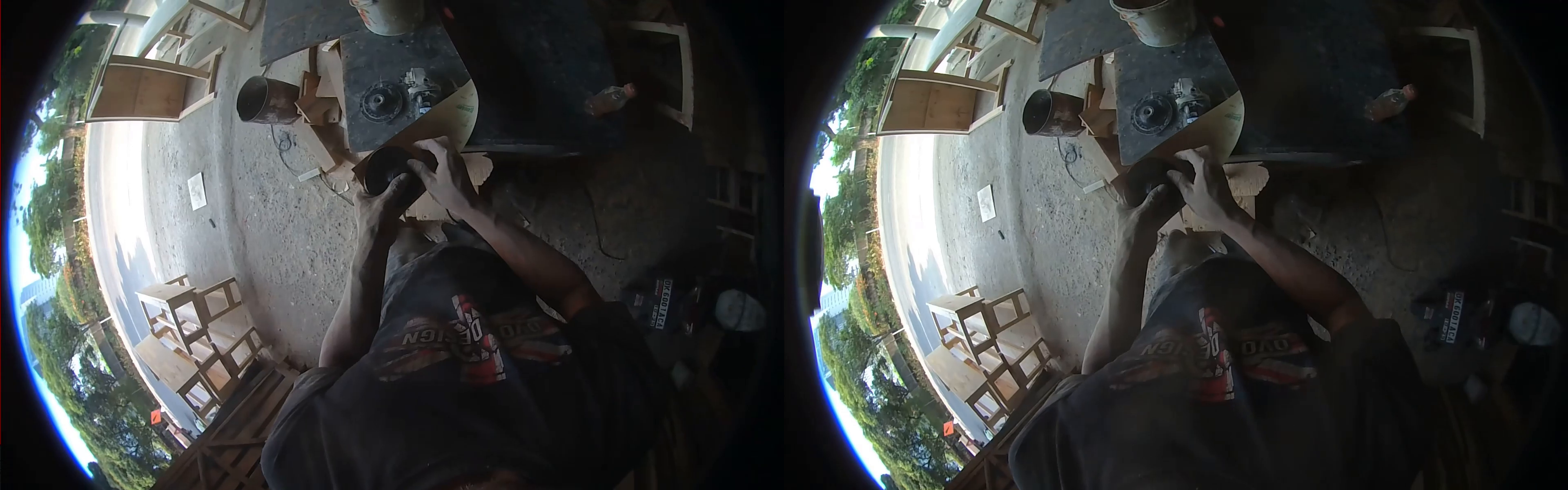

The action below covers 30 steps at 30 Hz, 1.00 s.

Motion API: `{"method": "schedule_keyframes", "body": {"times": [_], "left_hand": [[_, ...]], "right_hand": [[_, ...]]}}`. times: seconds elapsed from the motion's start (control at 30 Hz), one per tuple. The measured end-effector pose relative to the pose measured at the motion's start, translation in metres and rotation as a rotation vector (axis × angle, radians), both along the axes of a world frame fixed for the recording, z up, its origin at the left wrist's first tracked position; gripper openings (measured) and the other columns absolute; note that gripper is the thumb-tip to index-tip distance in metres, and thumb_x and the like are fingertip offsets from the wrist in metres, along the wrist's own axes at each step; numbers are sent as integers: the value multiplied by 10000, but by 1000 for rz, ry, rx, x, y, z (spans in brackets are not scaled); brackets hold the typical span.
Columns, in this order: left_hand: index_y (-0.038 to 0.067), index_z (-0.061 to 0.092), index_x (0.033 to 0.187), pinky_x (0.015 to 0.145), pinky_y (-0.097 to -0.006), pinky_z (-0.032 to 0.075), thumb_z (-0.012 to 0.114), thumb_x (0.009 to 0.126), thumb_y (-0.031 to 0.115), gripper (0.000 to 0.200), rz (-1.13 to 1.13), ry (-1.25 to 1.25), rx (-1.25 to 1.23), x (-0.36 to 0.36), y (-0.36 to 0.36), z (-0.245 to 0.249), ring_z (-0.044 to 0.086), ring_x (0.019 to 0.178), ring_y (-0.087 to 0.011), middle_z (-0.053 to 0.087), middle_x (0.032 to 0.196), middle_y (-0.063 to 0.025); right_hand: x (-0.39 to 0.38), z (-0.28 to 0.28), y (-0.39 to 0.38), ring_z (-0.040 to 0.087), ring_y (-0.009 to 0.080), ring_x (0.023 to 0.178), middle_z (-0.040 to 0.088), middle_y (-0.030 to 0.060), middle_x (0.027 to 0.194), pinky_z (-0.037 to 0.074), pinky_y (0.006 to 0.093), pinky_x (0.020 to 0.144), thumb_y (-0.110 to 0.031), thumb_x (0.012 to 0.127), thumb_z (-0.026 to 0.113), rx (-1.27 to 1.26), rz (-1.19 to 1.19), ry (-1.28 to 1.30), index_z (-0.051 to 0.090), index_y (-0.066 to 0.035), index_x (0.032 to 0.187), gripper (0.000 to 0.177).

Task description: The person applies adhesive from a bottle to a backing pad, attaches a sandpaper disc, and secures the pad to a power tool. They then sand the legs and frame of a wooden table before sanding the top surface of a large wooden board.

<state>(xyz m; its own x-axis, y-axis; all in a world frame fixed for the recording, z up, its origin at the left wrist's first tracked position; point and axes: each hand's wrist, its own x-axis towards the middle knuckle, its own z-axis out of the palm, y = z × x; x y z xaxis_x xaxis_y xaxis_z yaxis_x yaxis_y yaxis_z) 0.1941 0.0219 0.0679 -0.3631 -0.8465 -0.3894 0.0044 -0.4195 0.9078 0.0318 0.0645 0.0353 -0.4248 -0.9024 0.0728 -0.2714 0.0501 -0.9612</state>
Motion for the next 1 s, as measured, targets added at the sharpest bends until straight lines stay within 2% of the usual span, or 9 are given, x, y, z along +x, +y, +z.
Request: {"method": "schedule_keyframes", "body": {"times": [0.13, 0.23, 0.3, 0.4, 0.63, 0.7, 0.87, 0.93, 1.0], "left_hand": [[-33, 687, 1243, 833, -300, 620, 839, 851, 116, 446, 153, -181, 59, -1, -16, 20, 738, 950, -197, 741, 1118, -130], [-38, 674, 1262, 836, -317, 623, 825, 873, 134, 452, 136, -211, 111, 6, -29, 24, 738, 954, -211, 735, 1137, -136], [-45, 668, 1264, 836, -325, 616, 818, 887, 158, 453, 111, -79, 105, 3, -30, 33, 738, 959, -221, 730, 1150, -145], [-55, 666, 1256, 828, -331, 619, 834, 876, 179, 477, 19, 23, 25, -10, -40, 51, 737, 963, -223, 727, 1148, -152], [-57, 653, 1279, 850, -313, 613, 884, 829, 258, 596, -85, -164, -60, -24, -66, 74, 727, 976, -210, 728, 1129, -145], [-36, 671, 1266, 850, -306, 598, 877, 841, 279, 568, -31, -181, -49, -11, -63, 50, 727, 961, -193, 739, 1103, -119], [-6, 713, 1201, 825, -302, 583, 822, 906, 283, 427, 5, -338, -8, 15, -53, 24, 720, 928, -161, 751, 1061, -83], [-2, 734, 1151, 795, -296, 577, 779, 943, 305, 373, 110, -132, 68, 17, -49, 13, 713, 910, -142, 757, 1031, -78], [-8, 737, 1140, 783, -292, 578, 769, 949, 297, 360, 123, -66, 0, 15, -47, 8, 715, 876, -135, 760, 1011, -79]], "right_hand": [[-69, -14, 11, 678, 303, 939, 676, 157, 1018, 544, 407, 828, -110, 965, 692, -162, -247, 356, 663, -12, 1136, 199], [-156, -78, 0, 691, 322, 967, 690, 159, 1064, 560, 416, 820, -137, 942, 719, 115, -402, 310, 670, -17, 1126, 225], [-195, -123, -14, 686, 361, 1052, 689, 194, 1122, 560, 454, 901, -211, 900, 765, 286, -149, 789, 678, -30, 1169, 336], [-188, -181, -57, 633, 403, 1192, 669, 225, 1210, 499, 509, 1040, -276, 857, 799, 177, -65, 1064, 676, -49, 1241, 463], [-152, -114, -62, 543, 416, 1304, 623, 247, 1286, 394, 581, 1115, -294, 899, 750, 155, -48, 1037, 648, 6, 1261, 481], [-157, -135, -55, 621, 421, 1144, 649, 254, 1188, 502, 544, 983, -186, 857, 781, 157, -144, 1202, 622, -30, 1234, 438], [-180, -131, -18, 722, 406, 734, 706, 261, 984, 591, 434, 623, -48, 845, 711, 513, 132, 967, 626, 28, 1137, 313], [-185, -115, -2, 735, 370, 688, 717, 248, 966, 585, 404, 566, -33, 861, 696, 573, 156, 898, 617, 34, 1149, 306], [-172, -57, 30, 740, 225, 710, 729, 173, 952, 580, 338, 562, -48, 897, 706, 716, -19, 189, 605, 25, 1196, 324]]}}
